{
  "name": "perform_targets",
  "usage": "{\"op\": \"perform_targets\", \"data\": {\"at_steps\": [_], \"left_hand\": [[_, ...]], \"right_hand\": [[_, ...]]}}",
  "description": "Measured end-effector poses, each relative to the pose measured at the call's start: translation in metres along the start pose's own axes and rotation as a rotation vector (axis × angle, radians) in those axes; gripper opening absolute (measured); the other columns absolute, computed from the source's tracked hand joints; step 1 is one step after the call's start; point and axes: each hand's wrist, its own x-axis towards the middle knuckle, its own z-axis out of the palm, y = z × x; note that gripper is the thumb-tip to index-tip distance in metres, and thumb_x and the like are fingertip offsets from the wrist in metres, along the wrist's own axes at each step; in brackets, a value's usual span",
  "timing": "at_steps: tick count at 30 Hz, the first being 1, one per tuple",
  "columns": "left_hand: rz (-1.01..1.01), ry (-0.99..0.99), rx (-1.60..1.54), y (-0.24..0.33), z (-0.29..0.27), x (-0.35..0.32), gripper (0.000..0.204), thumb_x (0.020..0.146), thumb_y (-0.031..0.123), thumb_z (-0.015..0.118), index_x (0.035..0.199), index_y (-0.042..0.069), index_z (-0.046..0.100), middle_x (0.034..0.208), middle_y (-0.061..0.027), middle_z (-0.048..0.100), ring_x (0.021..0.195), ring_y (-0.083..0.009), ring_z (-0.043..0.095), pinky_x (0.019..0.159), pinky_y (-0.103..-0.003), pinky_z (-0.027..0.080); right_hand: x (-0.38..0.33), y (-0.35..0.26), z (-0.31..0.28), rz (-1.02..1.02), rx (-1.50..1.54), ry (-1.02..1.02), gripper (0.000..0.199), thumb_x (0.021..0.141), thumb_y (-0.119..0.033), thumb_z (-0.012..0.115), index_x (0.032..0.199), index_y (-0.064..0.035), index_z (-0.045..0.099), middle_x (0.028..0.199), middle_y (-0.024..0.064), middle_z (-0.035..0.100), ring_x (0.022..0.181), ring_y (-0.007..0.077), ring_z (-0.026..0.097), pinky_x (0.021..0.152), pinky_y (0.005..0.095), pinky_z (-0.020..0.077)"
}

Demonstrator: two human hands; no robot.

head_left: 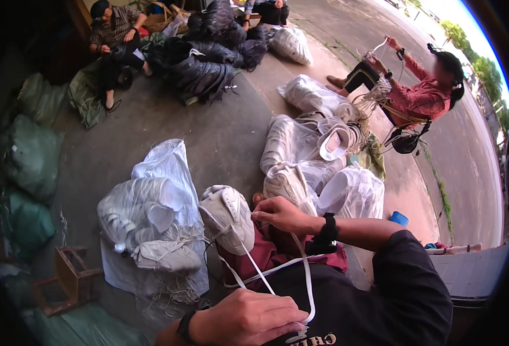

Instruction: Lacing several white shoe uppers while sitting in a warehouse area.

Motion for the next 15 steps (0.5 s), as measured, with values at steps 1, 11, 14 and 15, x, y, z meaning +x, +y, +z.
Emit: {"op": "perform_targets", "data": {"at_steps": [1, 11, 14, 15], "left_hand": [[-0.005, -0.002, -0.021, 0.001, 0.0, -0.003, 0.014, 0.08, 0.009, 0.07, 0.09, 0.001, 0.066, 0.081, -0.0096, 0.065, 0.069, -0.025, 0.064, 0.059, -0.032, 0.052], [0.001, -0.066, -0.053, -0.014, 0.011, -0.023, 0.024, 0.082, 0.01, 0.063, 0.103, 0.0, 0.059, 0.086, -0.0087, 0.058, 0.073, -0.0237, 0.063, 0.061, -0.032, 0.051], [0.017, -0.064, -0.058, -0.016, 0.013, -0.02, 0.024, 0.081, 0.01, 0.064, 0.102, -0.001, 0.06, 0.083, -0.0073, 0.058, 0.07, -0.0222, 0.062, 0.059, -0.032, 0.05], [0.021, -0.069, -0.061, -0.017, 0.013, -0.02, 0.024, 0.08, 0.01, 0.064, 0.101, 0.0, 0.06, 0.082, -0.0072, 0.057, 0.07, -0.0222, 0.062, 0.059, -0.032, 0.05]], "right_hand": [[0.002, 0.004, 0.008, 0.002, 0.01, -0.027, 0.027, 0.093, -0.023, 0.059, 0.094, 0.0032, 0.067, 0.069, 0.0057, 0.062, 0.063, 0.0118, 0.052, 0.061, 0.0306, 0.0442], [0.015, 0.012, 0.038, -0.009, -0.372, 0.006, 0.025, 0.088, -0.023, 0.06, 0.088, 0.0003, 0.069, 0.077, 0.0202, 0.066, 0.072, 0.0357, 0.065, 0.07, 0.0425, 0.0497], [0.017, 0.017, 0.04, -0.047, -0.517, 0.056, 0.025, 0.087, -0.025, 0.059, 0.087, -0.0012, 0.069, 0.078, 0.0208, 0.066, 0.074, 0.0381, 0.065, 0.073, 0.0452, 0.0508], [0.017, 0.016, 0.04, -0.046, -0.516, 0.055, 0.025, 0.087, -0.025, 0.059, 0.087, -0.0012, 0.069, 0.078, 0.0208, 0.066, 0.074, 0.0381, 0.065, 0.073, 0.0452, 0.0508]]}}
